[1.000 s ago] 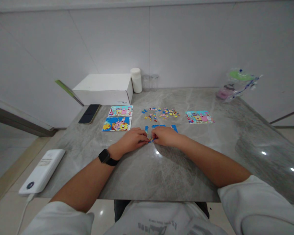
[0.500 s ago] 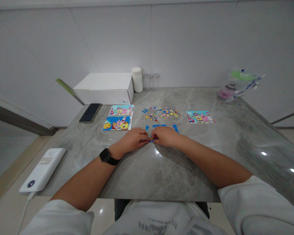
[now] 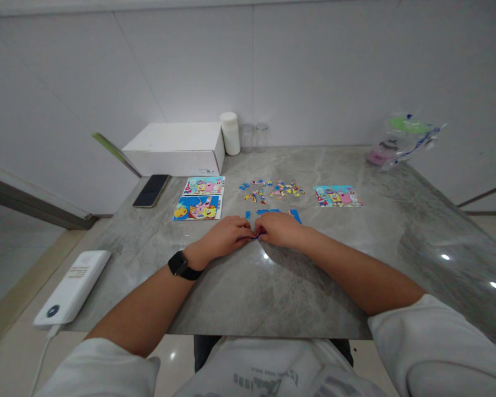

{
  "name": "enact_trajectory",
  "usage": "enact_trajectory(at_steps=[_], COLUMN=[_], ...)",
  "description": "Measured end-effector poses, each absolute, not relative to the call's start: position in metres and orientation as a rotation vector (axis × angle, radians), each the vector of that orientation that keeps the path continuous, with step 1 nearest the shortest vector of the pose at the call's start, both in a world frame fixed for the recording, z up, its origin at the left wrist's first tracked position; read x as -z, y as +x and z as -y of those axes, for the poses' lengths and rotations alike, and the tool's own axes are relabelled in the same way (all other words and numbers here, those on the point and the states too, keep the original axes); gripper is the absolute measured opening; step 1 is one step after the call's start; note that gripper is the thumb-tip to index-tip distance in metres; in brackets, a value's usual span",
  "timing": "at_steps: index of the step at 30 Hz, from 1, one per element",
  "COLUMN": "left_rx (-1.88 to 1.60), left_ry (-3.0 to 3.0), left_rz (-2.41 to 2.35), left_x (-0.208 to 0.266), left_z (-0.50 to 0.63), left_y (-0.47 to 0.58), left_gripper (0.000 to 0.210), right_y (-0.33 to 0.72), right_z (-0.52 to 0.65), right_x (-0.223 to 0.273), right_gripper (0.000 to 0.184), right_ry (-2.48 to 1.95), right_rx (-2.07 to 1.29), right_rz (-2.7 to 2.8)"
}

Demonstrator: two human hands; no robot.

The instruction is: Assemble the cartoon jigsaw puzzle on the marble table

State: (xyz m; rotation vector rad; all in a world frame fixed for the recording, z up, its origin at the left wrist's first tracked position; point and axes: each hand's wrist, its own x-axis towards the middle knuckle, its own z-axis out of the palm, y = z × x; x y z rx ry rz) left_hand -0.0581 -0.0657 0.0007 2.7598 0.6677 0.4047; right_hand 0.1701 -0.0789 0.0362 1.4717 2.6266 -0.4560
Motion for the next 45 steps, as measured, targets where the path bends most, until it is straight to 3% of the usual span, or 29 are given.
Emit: enact_trajectory(at_steps=[13,30,45], left_rx=[-0.450,-0.450,-0.805], left_ry=[2.724,2.680,2.553], left_rz=[-0.632,-0.676,-1.079], left_x=[-0.001,-0.002,-0.007], left_z=[0.068,0.068,0.057], left_y=[-0.056,-0.056,-0.067], left_gripper=[0.020,0.015,0.019], right_y=[0.188,0.185,0.222], right_z=[0.064,0.067,0.047], right_x=[-0.037,-0.035,-0.069], right_gripper=[0.027,0.023,0.020], right_ry=[1.369,1.373,1.667], right_rx=[0.615,0.499,0.444], right_rz=[-2.693,-2.636,-2.746])
